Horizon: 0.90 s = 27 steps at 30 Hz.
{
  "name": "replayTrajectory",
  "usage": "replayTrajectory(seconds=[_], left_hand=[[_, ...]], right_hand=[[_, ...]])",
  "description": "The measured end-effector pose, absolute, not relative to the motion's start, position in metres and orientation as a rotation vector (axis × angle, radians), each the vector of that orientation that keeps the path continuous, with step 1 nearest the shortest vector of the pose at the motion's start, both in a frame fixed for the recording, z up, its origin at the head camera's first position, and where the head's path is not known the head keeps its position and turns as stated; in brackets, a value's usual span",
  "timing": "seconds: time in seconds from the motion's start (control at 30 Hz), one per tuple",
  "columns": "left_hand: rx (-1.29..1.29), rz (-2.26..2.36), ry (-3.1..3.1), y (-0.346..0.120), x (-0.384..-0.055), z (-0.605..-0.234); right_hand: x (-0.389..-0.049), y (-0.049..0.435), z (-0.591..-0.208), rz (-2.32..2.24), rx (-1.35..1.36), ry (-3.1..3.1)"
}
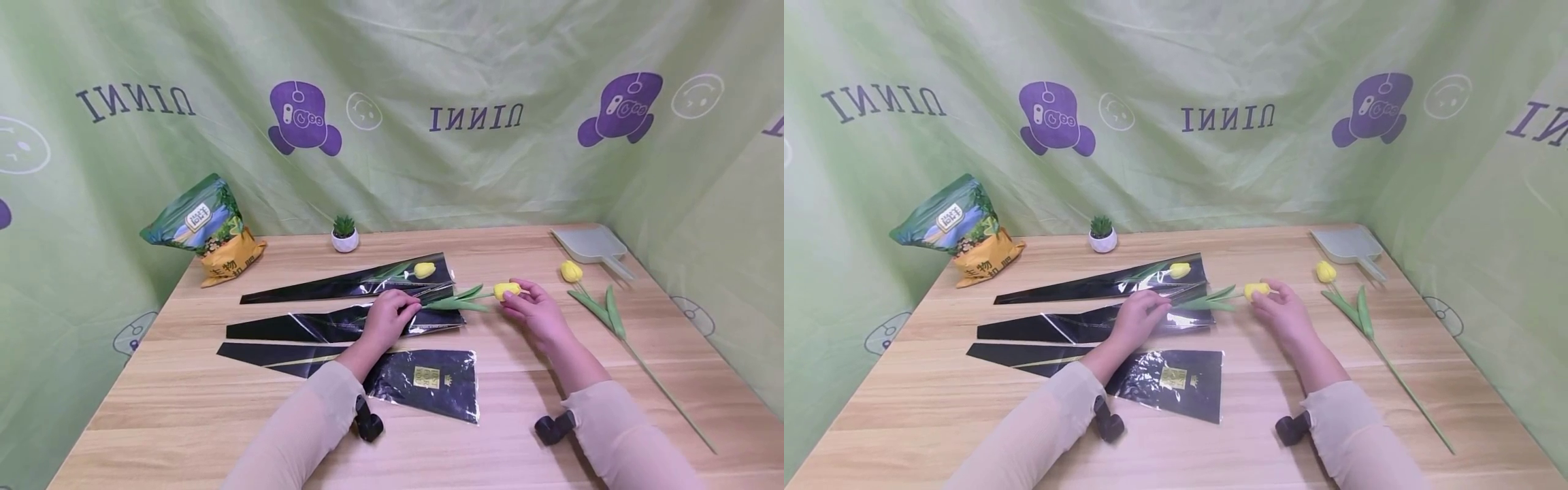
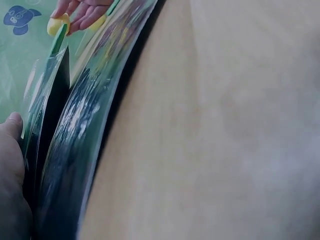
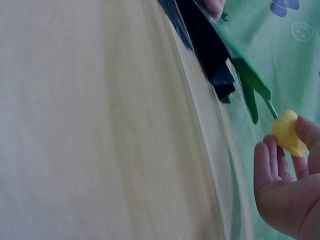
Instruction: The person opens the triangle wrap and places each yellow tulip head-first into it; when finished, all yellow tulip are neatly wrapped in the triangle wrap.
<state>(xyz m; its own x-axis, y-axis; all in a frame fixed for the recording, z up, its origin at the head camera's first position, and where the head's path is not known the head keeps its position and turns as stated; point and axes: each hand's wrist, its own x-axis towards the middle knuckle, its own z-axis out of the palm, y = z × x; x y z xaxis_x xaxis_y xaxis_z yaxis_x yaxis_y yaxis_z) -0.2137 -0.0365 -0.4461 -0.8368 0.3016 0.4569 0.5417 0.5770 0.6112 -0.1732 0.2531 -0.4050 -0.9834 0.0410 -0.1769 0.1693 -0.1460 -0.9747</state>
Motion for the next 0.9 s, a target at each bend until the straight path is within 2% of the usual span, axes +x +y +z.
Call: replayTrajectory(seconds=[0.37, 0.6, 0.9], left_hand=[[-0.715, -1.101, -2.562, -0.038, -0.216, -0.443], [-0.741, -1.069, -2.579, -0.037, -0.214, -0.439], [-0.754, -1.064, -2.585, -0.036, -0.214, -0.438]], right_hand=[[-0.185, 0.271, -0.409, -1.862, -0.047, 2.297], [-0.193, 0.261, -0.412, -1.628, -0.116, 2.419], [-0.199, 0.241, -0.415, -1.573, -0.203, 2.408]])
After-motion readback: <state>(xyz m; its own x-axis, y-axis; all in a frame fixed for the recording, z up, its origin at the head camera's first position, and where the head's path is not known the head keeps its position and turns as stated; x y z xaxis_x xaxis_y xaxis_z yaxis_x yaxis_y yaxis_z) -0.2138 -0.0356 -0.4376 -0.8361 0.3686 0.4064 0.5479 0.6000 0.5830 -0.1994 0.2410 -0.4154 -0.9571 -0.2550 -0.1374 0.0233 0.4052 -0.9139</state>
